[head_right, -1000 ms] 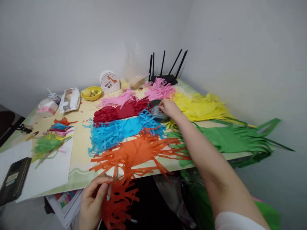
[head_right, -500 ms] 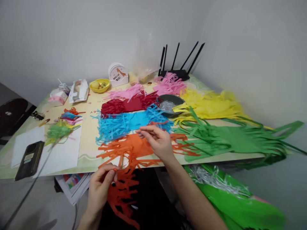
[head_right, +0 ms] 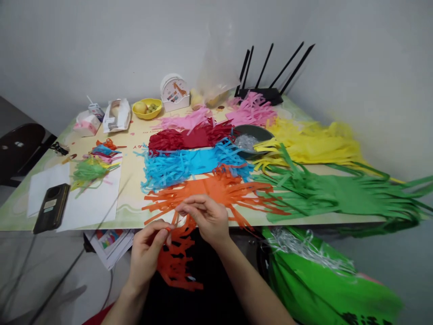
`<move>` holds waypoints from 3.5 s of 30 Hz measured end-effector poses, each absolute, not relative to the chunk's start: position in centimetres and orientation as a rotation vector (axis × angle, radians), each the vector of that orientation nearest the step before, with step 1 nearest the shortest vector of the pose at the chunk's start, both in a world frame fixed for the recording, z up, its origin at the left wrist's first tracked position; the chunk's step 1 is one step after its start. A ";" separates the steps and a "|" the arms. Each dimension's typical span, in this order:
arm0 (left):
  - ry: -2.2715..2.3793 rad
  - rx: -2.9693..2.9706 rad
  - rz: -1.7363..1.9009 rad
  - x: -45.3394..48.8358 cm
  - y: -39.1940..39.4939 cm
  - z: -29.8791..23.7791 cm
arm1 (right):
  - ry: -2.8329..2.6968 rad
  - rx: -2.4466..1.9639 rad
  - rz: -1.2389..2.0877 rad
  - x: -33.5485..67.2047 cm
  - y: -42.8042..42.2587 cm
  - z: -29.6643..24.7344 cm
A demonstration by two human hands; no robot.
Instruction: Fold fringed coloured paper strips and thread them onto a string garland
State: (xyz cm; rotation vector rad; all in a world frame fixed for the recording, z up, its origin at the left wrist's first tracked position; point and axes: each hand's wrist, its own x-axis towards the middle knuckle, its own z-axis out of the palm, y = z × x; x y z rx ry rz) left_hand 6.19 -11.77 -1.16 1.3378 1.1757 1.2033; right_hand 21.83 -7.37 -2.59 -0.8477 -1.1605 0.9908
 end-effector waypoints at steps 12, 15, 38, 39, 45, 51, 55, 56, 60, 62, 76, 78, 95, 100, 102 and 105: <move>1.120 1.326 1.235 7.0 -11.4 -1.1 | -1.061 -0.901 0.952 19.6 -8.1 -3.2; 1.132 1.287 1.284 7.2 -11.1 -1.4 | -0.964 -0.917 1.091 19.1 -8.1 -3.7; 1.053 1.268 1.249 7.0 -10.8 -1.5 | -0.555 -0.598 1.604 18.6 -7.5 -4.4; 1.051 1.268 1.254 7.0 -10.7 -1.6 | -0.551 -0.610 1.625 18.7 -7.5 -4.3; 1.011 1.291 1.250 7.2 -10.5 -1.5 | -0.503 -0.678 1.646 18.8 -7.6 -3.9; 1.022 1.289 1.249 7.2 -10.5 -1.3 | -0.452 -0.644 1.656 18.5 -7.3 -4.6; 1.118 1.267 1.300 7.0 -10.2 -1.3 | -0.421 -0.632 1.673 18.3 -7.2 -4.9; 1.140 1.266 1.308 7.0 -10.1 -1.4 | -0.421 -0.632 1.677 18.2 -7.2 -4.8; 1.209 1.340 1.336 7.4 -9.6 -1.4 | -0.445 -0.634 1.653 18.0 -7.5 -4.4; 1.269 1.412 1.339 7.5 -9.4 -1.4 | -0.468 -0.648 1.632 18.0 -7.7 -4.2; 1.400 1.616 1.288 7.2 -9.3 -1.6 | -0.325 -0.713 1.652 17.2 -7.7 -4.8; 1.406 1.615 1.275 7.2 -9.3 -1.7 | -0.305 -0.717 1.683 17.1 -7.7 -5.0; 1.287 1.462 1.252 5.9 -9.1 -2.2 | -0.865 -0.862 1.434 18.4 -8.0 -4.7; 1.266 1.379 1.253 5.9 -9.1 -2.0 | -1.023 -0.879 1.315 18.9 -7.8 -4.1; 1.246 1.361 1.209 5.8 -9.1 -2.0 | -1.020 -0.892 1.291 19.0 -7.9 -3.9; 1.263 1.406 1.201 5.7 -9.1 -2.0 | -1.022 -0.886 1.278 18.9 -8.0 -3.7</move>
